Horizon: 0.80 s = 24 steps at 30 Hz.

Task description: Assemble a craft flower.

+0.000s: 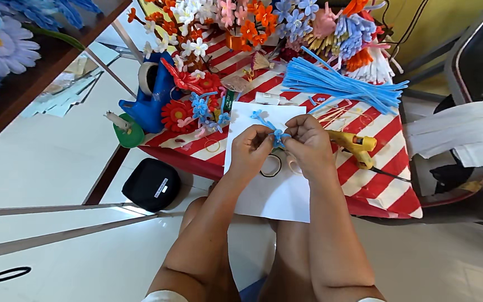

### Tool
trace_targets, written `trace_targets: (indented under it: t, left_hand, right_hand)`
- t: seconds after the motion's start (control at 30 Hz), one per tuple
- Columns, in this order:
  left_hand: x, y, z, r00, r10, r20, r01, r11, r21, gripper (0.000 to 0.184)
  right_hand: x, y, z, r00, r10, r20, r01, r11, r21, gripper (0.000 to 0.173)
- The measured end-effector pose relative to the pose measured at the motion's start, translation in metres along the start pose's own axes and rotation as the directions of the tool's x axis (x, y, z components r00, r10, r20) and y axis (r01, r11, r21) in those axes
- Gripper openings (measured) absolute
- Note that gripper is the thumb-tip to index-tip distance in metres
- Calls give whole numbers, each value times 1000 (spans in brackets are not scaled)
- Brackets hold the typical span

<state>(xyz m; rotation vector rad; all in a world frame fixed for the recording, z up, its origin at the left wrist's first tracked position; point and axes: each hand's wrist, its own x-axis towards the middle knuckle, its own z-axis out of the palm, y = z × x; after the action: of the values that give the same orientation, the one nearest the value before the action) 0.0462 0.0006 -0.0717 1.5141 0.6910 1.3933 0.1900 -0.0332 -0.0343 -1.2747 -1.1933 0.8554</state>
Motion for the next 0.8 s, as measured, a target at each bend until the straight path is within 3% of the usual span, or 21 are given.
trace_targets:
  t: [0.2,0.43,0.67,0.8]
  left_hand:
    - [1,1,-1,1000,0,30,1,999,-39,15]
    - [1,-4,-6,994,-68,83,84,973,-217,20]
    - [-2,-2,4,987,-101,128,115,988,-108,19]
    - [-3,-3,10,996,-62,69,69,992,-106,11]
  right_hand:
    - [1,1,0,1000,4,4,-4,1000,-6,29]
    - [0,-1,-1,999,-4,-42,6,998,64,30]
    - [1,4,6,994,-17,-110,45,964,263,27]
    - [1,9,14,993,-4,-121,49,928,370,27]
